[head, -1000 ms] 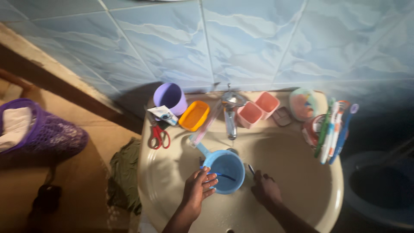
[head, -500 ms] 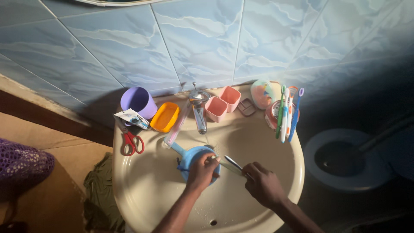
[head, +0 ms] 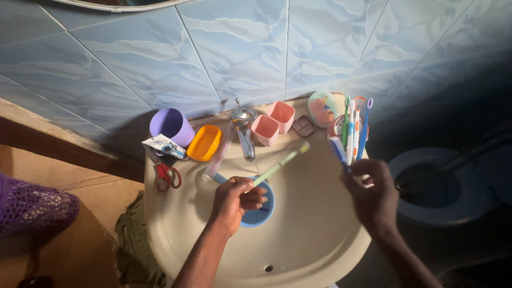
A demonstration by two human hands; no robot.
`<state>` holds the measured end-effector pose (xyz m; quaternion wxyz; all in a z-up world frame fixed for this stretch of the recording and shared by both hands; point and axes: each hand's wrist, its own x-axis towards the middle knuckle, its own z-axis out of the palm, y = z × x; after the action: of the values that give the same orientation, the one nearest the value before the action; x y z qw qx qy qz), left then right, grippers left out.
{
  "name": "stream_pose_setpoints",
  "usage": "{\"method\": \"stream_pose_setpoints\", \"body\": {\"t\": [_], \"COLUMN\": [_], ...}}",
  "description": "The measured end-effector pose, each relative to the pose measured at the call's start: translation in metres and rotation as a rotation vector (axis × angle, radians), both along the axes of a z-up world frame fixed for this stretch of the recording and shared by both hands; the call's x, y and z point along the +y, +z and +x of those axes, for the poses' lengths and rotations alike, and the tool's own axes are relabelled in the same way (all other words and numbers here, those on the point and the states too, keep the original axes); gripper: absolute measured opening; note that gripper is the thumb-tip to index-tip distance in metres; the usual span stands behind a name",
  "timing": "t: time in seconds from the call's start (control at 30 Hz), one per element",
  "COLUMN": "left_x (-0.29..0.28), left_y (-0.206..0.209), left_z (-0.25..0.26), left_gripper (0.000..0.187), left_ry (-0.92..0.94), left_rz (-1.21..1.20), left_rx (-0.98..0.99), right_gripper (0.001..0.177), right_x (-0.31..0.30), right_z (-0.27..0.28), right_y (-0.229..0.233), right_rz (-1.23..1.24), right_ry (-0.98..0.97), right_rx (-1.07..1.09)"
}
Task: The person organizes items on a bathroom sink, moving a phone and scissors aside, then rinsing and arranging multiple toothbrushes and a small container on the sink ledge.
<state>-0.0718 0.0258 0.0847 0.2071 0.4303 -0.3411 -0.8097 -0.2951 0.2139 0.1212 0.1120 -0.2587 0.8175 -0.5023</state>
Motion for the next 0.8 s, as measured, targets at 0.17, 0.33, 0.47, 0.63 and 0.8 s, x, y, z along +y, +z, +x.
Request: {"method": "stream_pose_setpoints", "body": {"t": [0.17,0.33,0.47,0.63,0.8], "left_x": [0.017,0.044,0.056,0.057,0.048], "left_y": [0.011,0.007,0.001,-0.009,-0.020], "left_z": [-0.029,-0.074,-0.109,-0.139,-0.156], "left_gripper": [0.033,0.032,0.031,0.026,0.026], "left_ry": [-0.064,-0.202,-0.308,-0.357,-0.306], "left_rz": [0.038,0.034,-0.021,-0.117,-0.111], "left_rx": [0.063,0.025,-0.015,-0.079,-0.161], "right_gripper": [0.014,0.014,0.022,0.020,0.020], "right_x": [0.014,0.035,0.046,0.058,0.064], "right_z": [-0.033,-0.043,-0.045,-0.043,-0.048], "right_y": [0.011,0.014,0.019,0.025,0.022], "right_rz": [-0.072,-0.044,-0.275,-0.309,-0.322], "right_ry": [-0.006,-0.078,-0.148,-0.255,-0.289], "right_rx": [-0.152,-0.021,-0.335,-0.472,-0.483]}}
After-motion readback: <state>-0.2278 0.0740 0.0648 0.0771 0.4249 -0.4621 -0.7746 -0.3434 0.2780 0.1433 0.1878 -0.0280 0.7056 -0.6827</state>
